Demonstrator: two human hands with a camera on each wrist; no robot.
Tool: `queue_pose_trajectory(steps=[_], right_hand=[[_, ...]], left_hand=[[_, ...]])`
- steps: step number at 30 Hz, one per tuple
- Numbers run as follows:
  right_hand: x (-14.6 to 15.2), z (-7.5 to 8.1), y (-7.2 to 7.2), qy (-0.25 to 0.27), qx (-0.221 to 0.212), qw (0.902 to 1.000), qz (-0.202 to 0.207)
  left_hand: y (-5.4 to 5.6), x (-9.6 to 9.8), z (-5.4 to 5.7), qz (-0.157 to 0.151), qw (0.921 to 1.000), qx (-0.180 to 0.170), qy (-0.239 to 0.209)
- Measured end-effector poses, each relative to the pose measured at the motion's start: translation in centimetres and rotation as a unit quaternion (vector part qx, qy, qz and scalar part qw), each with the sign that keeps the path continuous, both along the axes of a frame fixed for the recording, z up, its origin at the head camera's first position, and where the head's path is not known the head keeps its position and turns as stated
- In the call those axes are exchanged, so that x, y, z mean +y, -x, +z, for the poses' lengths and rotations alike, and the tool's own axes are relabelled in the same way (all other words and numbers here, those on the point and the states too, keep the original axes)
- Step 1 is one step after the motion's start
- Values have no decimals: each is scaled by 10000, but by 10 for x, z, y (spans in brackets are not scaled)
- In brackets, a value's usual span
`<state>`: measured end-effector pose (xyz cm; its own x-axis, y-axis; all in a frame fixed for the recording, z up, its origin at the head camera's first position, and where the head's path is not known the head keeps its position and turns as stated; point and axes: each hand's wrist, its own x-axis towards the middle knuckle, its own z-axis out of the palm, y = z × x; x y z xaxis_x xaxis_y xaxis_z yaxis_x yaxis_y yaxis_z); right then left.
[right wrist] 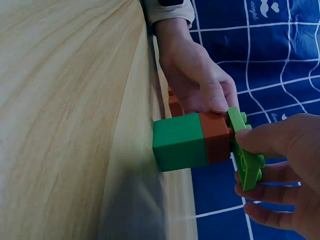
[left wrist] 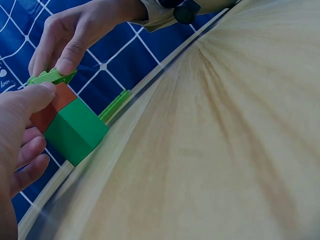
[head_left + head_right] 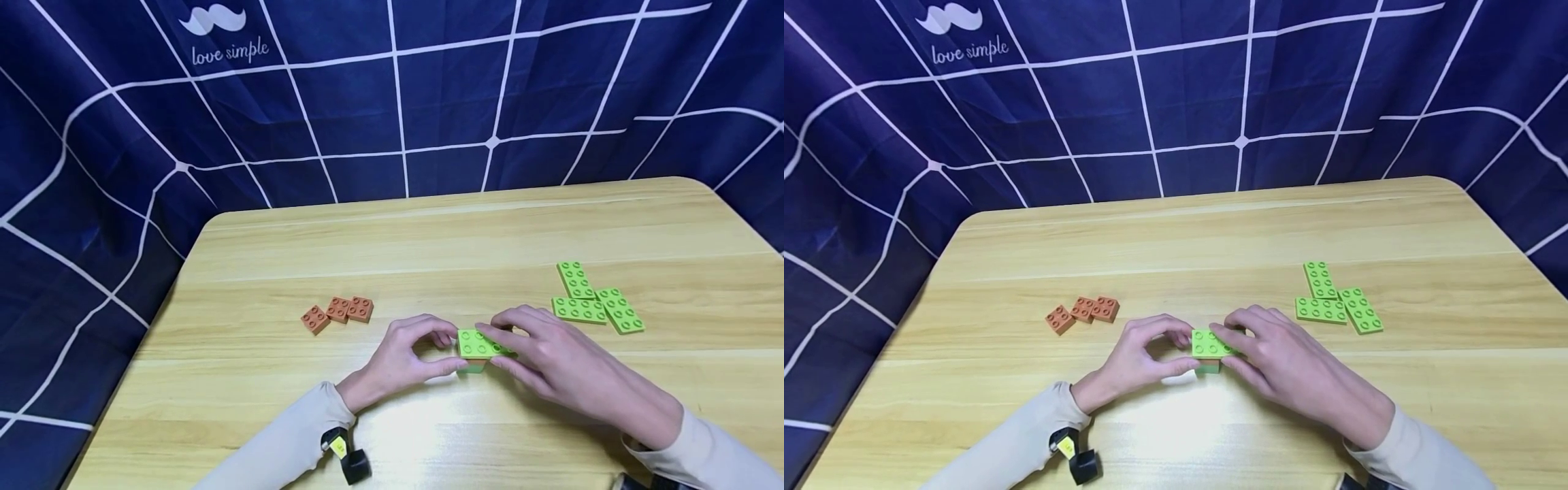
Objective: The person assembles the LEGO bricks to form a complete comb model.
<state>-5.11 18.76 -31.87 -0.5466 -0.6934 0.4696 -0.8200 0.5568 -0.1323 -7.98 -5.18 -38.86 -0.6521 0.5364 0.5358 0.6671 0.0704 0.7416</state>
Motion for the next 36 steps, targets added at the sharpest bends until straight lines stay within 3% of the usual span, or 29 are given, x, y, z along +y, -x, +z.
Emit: queue_pose_trajectory(steps=[12,23,36], right_hand=[[-3,2,-2,-106,-62,9997,-214],[-3,2,-1,-36,-95,9999,-119],[-3,4,-1,-92,-117,9998,-136]], left_hand=[[0,0,1,0,9999,117,29],[-1,5,10,84,9956,927,-128],[-1,5,12,220,9962,832,-121]])
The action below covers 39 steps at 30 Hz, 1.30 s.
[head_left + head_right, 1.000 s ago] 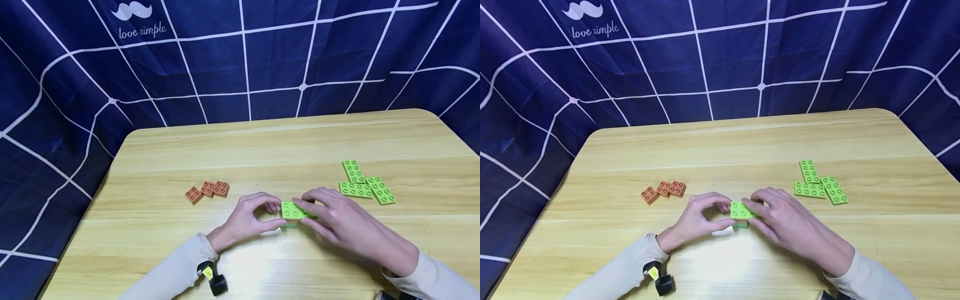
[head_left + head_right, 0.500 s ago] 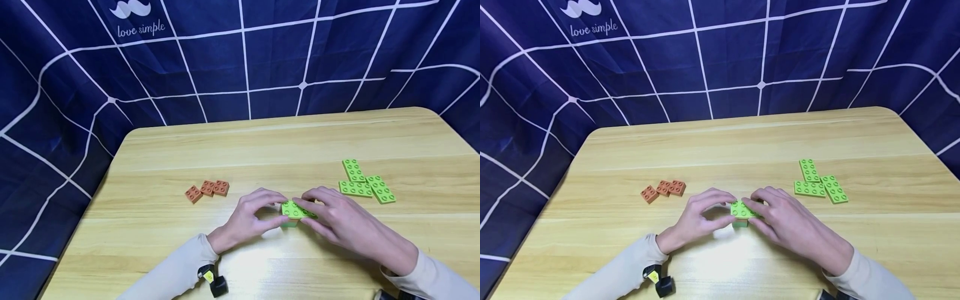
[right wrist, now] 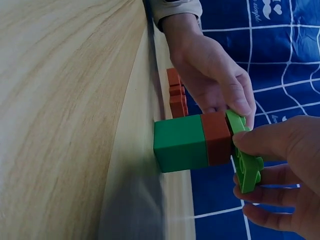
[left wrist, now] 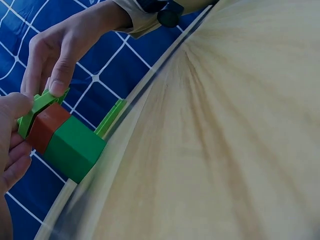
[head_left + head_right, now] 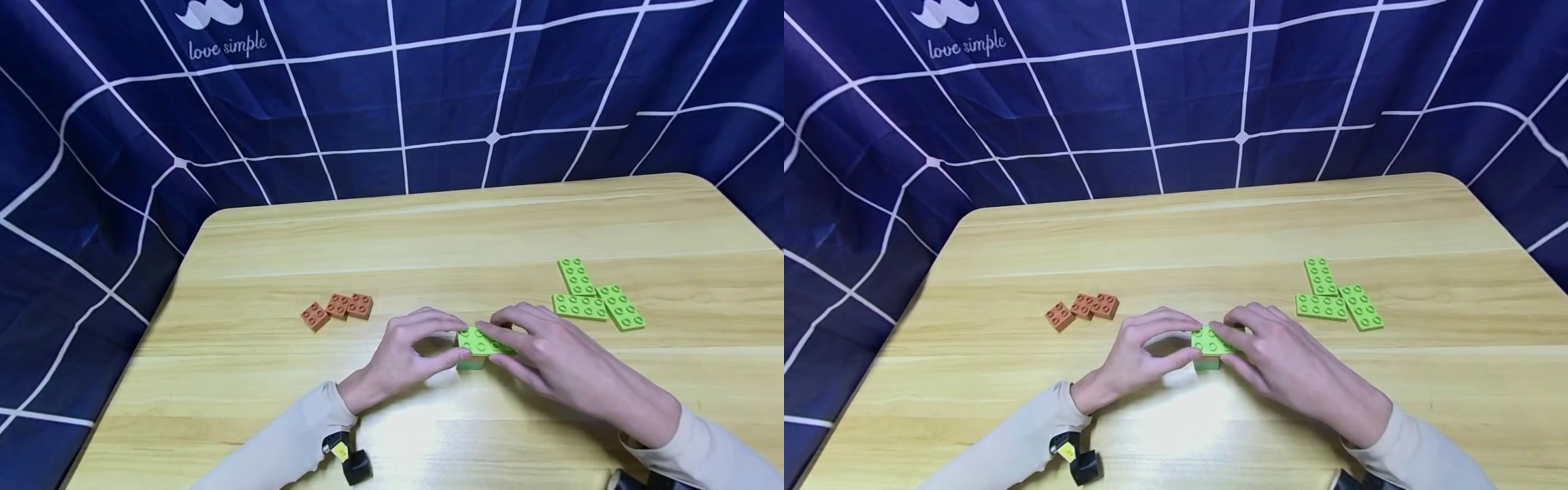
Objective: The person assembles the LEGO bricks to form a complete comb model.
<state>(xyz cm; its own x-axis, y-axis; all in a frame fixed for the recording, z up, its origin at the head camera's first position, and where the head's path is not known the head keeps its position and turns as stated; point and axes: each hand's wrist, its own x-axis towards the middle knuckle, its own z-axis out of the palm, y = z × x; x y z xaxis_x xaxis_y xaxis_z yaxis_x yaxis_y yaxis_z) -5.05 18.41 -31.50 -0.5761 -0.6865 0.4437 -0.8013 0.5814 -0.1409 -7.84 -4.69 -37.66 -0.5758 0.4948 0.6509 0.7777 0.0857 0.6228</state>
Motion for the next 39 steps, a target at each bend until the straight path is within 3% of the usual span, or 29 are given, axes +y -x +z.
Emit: queue_pose_trajectory(steps=[11,19,31,34,36,39], right_hand=[[1,-3,2,19,-6,10000,84],[-1,-3,3,66,93,9998,179],[-2,-1,7,75,103,9994,308],[-3,-1,6,49,58,9995,309],[-3,-2,5,50,31,9995,313],[-4,-3,4,56,18,9995,311]], left_hand=[[0,0,-3,43,9998,-170,-41],[-2,0,-1,39,9986,-526,-8],[-3,-1,3,152,9968,-764,193],[-4,-5,8,155,9968,-641,452],[-5,-11,11,211,9970,-384,644],[-5,-29,17,536,9947,88,868]])
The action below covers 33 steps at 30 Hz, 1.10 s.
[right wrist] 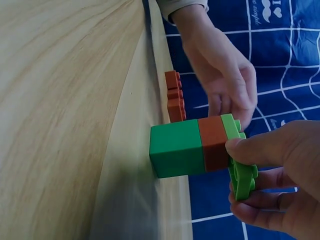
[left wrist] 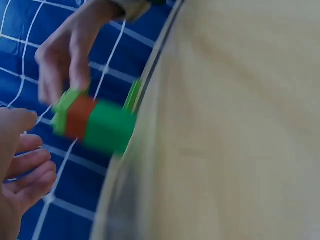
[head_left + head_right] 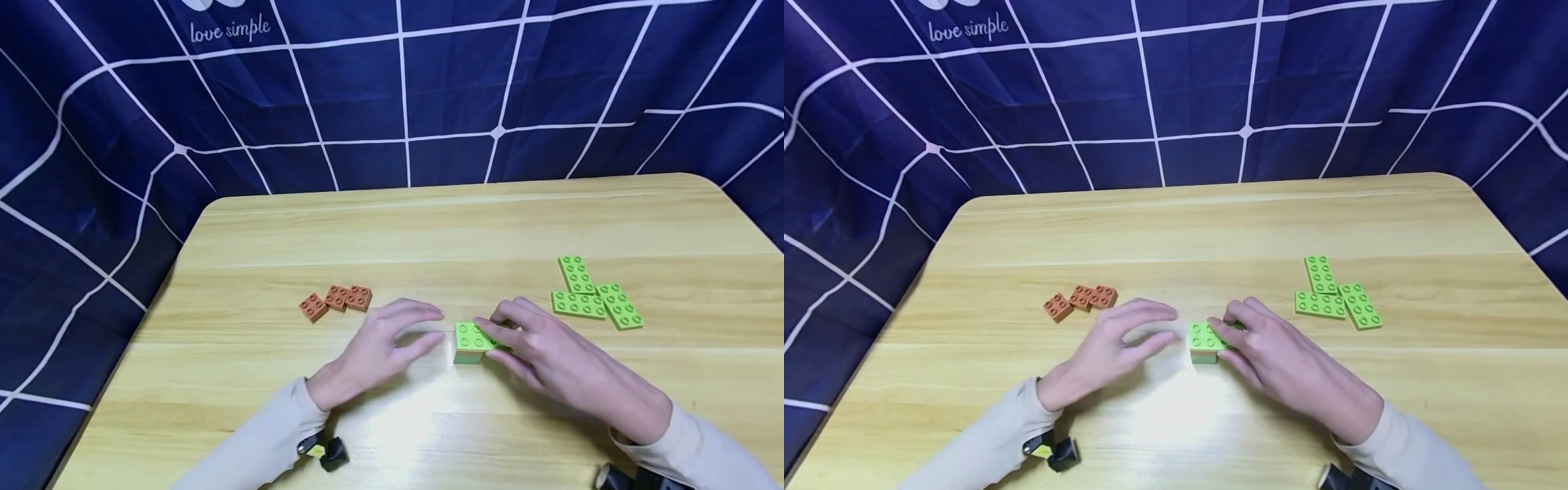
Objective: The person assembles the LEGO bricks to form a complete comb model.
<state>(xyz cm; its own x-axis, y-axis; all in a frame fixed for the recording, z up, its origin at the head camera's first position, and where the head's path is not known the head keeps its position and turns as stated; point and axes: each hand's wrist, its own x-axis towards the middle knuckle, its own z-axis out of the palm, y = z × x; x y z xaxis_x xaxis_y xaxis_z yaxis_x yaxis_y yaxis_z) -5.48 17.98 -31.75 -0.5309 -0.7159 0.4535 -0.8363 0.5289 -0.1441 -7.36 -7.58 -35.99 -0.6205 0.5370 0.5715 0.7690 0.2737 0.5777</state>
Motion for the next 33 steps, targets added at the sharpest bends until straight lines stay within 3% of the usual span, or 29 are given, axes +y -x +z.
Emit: queue_pose_trajectory(steps=[4,8,11,14,18,21,23,27,33], right_hand=[[0,0,-1,-22,-4,10000,-33],[-1,1,-2,-71,-21,9999,-74],[-1,1,-2,-83,-42,9999,-87],[-1,0,-2,-66,-30,9999,-81],[-1,0,-2,-63,-33,9999,-87],[-1,0,-2,-77,-43,9999,-95],[-1,-1,-3,-91,-44,9999,-100],[0,-1,-3,-105,-44,9999,-106],[1,0,-3,-112,-71,9998,-120]], left_hand=[[0,-34,6,859,9941,467,466],[-4,-70,10,1783,9766,555,1070],[-8,-91,11,2412,9580,554,1448],[-9,-106,10,3046,9341,520,1786],[-11,-117,10,3634,9059,233,2162],[-13,-119,12,3783,8941,-106,2396],[-13,-120,12,3747,8912,-373,2529],[-13,-119,10,3550,8943,-733,2622],[-6,-118,7,3455,9004,-724,2543]])
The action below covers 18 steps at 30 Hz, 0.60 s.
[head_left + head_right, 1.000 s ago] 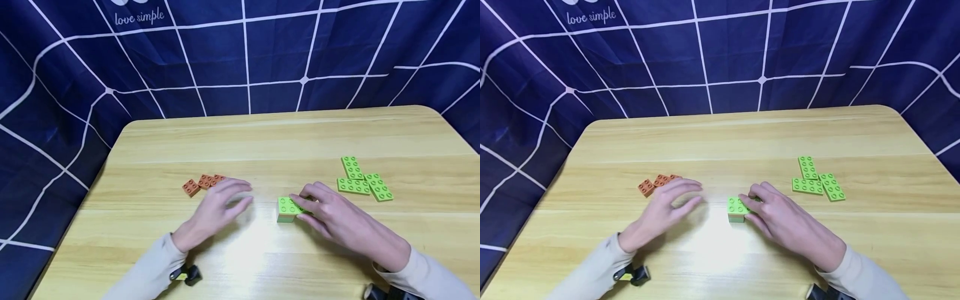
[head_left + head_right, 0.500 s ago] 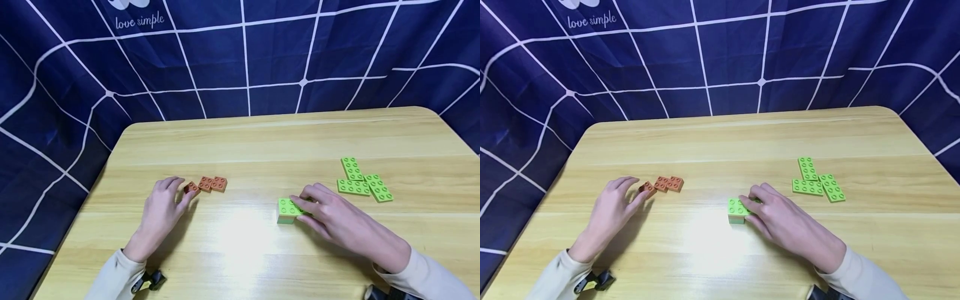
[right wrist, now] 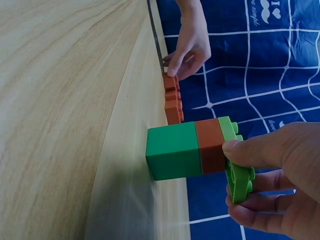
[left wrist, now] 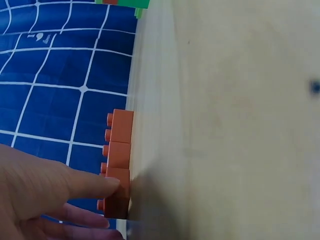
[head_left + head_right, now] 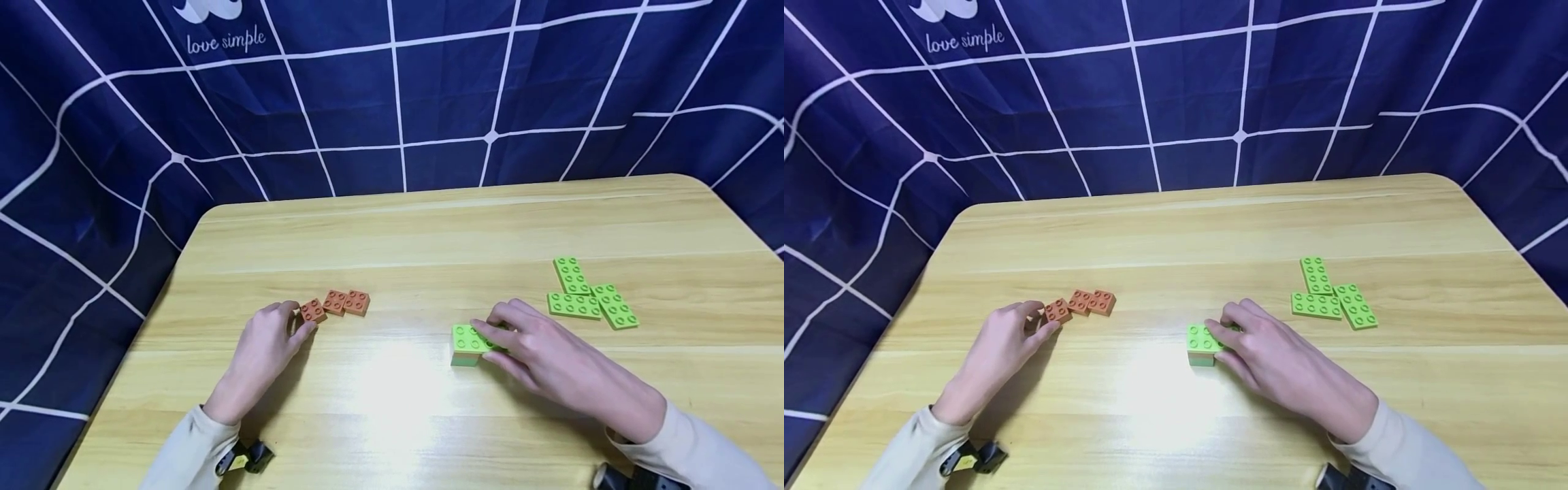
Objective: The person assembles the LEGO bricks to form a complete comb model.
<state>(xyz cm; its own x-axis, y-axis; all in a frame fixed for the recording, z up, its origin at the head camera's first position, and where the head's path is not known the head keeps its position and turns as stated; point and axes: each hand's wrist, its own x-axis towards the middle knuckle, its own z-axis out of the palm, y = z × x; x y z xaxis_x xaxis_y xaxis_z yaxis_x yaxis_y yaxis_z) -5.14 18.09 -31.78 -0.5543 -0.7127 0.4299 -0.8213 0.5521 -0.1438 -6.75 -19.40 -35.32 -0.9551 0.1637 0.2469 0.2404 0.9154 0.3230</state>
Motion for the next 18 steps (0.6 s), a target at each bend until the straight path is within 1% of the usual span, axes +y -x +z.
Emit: queue_pose_trajectory(steps=[5,7,9,11,14,16,18], right_hand=[[0,0,0,-3,4,10000,13],[0,0,0,-8,11,10000,20],[0,0,0,-14,12,10000,28],[0,0,1,-3,16,10000,29],[0,0,1,27,29,10000,29],[0,-1,1,48,21,10000,35],[0,-1,1,55,-8,10000,27]], left_hand=[[8,0,-2,-67,9997,-216,-80],[8,-1,0,-41,9995,-285,-160],[7,-1,3,-18,9992,-262,-297],[4,-1,8,-33,9992,-129,-389],[0,3,17,-163,9984,157,-527],[-3,8,24,-354,9967,315,-663],[-5,15,29,-603,9941,342,-836]])
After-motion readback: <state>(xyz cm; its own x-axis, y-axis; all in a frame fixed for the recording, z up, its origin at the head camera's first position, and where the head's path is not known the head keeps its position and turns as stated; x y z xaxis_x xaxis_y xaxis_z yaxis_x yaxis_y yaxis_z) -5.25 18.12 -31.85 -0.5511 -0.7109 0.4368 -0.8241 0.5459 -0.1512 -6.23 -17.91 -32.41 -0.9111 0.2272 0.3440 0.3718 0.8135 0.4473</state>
